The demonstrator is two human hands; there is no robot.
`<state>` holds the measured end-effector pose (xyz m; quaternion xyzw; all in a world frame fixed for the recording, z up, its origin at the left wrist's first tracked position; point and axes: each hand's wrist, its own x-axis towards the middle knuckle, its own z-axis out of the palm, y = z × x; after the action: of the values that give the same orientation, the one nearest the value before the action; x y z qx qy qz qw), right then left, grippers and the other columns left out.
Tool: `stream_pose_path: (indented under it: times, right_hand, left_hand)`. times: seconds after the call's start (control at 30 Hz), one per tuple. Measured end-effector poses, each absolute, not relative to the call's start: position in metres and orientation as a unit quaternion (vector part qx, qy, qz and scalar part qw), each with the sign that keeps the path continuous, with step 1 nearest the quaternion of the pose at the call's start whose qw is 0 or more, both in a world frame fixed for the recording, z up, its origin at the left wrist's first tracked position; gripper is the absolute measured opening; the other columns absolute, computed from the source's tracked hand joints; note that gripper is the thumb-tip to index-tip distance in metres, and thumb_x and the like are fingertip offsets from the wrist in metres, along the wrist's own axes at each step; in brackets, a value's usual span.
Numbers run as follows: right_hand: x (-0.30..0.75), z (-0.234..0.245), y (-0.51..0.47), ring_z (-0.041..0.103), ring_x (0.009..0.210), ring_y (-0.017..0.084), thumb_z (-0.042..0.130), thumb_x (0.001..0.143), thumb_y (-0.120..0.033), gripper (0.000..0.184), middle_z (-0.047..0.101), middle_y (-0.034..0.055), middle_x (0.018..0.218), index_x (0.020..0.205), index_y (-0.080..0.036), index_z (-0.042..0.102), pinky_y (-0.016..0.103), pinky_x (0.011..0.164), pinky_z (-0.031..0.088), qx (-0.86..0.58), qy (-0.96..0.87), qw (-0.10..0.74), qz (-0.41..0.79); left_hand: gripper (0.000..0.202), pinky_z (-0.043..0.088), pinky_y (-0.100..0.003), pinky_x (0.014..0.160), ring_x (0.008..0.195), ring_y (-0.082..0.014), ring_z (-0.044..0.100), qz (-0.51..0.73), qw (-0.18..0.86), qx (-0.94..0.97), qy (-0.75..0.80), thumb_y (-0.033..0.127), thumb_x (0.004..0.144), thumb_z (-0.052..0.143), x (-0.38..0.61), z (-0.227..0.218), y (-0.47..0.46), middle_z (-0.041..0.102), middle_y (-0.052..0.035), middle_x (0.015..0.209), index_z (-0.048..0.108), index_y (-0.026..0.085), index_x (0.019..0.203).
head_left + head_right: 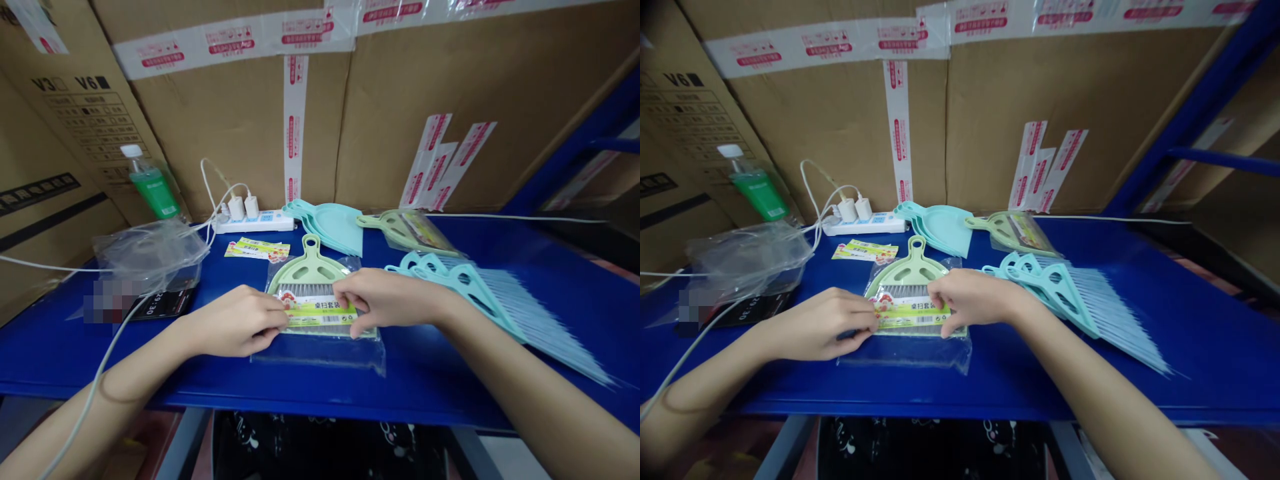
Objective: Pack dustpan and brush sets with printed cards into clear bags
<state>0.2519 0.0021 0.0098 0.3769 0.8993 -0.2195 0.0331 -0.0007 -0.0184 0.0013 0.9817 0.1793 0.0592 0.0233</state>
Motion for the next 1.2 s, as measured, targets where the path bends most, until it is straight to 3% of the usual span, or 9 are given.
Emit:
stream_pose_path:
  times: [0.33, 0.57, 0.8, 1.07, 1.2]
  right_hand:
    - [0.258, 0.001, 0.006, 0.043, 0.067, 0.015, 0.078, 0.065, -0.029, 0.035, 0.044, -0.0047, 0.067, 0.074, -0.021, 0.044, 0.025, 0.058, 0.028, 0.369, 0.903, 0.009, -0.221]
    - [0.250, 0.010, -0.001, 0.041, 0.059, 0.011, 0.080, 0.064, -0.013, 0.044, 0.041, -0.0090, 0.058, 0.064, -0.021, 0.036, 0.025, 0.059, 0.027, 0.377, 0.890, 0.038, -0.254]
    - [0.247, 0.011, -0.001, 0.046, 0.063, 0.013, 0.081, 0.064, -0.012, 0.043, 0.046, -0.0092, 0.057, 0.066, -0.021, 0.039, 0.026, 0.065, 0.031, 0.386, 0.881, 0.046, -0.268]
    - [0.250, 0.010, -0.001, 0.048, 0.063, 0.012, 0.080, 0.065, -0.012, 0.042, 0.048, -0.0095, 0.057, 0.068, -0.021, 0.039, 0.026, 0.065, 0.031, 0.374, 0.887, 0.047, -0.268]
    - [0.251, 0.009, 0.001, 0.049, 0.065, 0.012, 0.079, 0.063, -0.007, 0.042, 0.049, -0.0098, 0.057, 0.069, -0.021, 0.040, 0.025, 0.065, 0.031, 0.376, 0.884, 0.056, -0.272]
  left_hand:
    - [0.017, 0.037, -0.024, 0.052, 0.061, -0.0123, 0.055, 0.039, 0.077, 0.974, 0.209, 0.011, 0.082, 0.041, -0.001, 0.006, -0.018, 0.059, 0.0006, 0.070, 0.055, 0.018, 0.074]
    - [0.017, 0.036, -0.023, 0.052, 0.057, -0.0110, 0.051, 0.039, 0.089, 0.970, 0.222, 0.011, 0.081, 0.041, -0.001, 0.004, -0.018, 0.056, 0.0018, 0.068, 0.055, 0.018, 0.075]
    - [0.014, 0.038, -0.023, 0.054, 0.059, -0.0116, 0.051, 0.005, 0.102, 0.967, 0.232, 0.009, 0.077, 0.044, -0.002, 0.009, -0.019, 0.057, 0.0014, 0.074, 0.054, 0.018, 0.077]
    - [0.040, 0.044, -0.022, 0.066, 0.074, -0.0123, 0.057, -0.043, 0.150, 0.958, 0.241, -0.003, 0.062, 0.042, -0.010, 0.018, -0.021, 0.059, -0.0011, 0.097, 0.056, 0.020, 0.092]
    - [0.036, 0.044, -0.023, 0.065, 0.068, -0.0108, 0.055, -0.062, 0.160, 0.953, 0.251, 0.001, 0.066, 0.047, -0.010, 0.019, -0.021, 0.058, -0.0014, 0.099, 0.057, 0.020, 0.094]
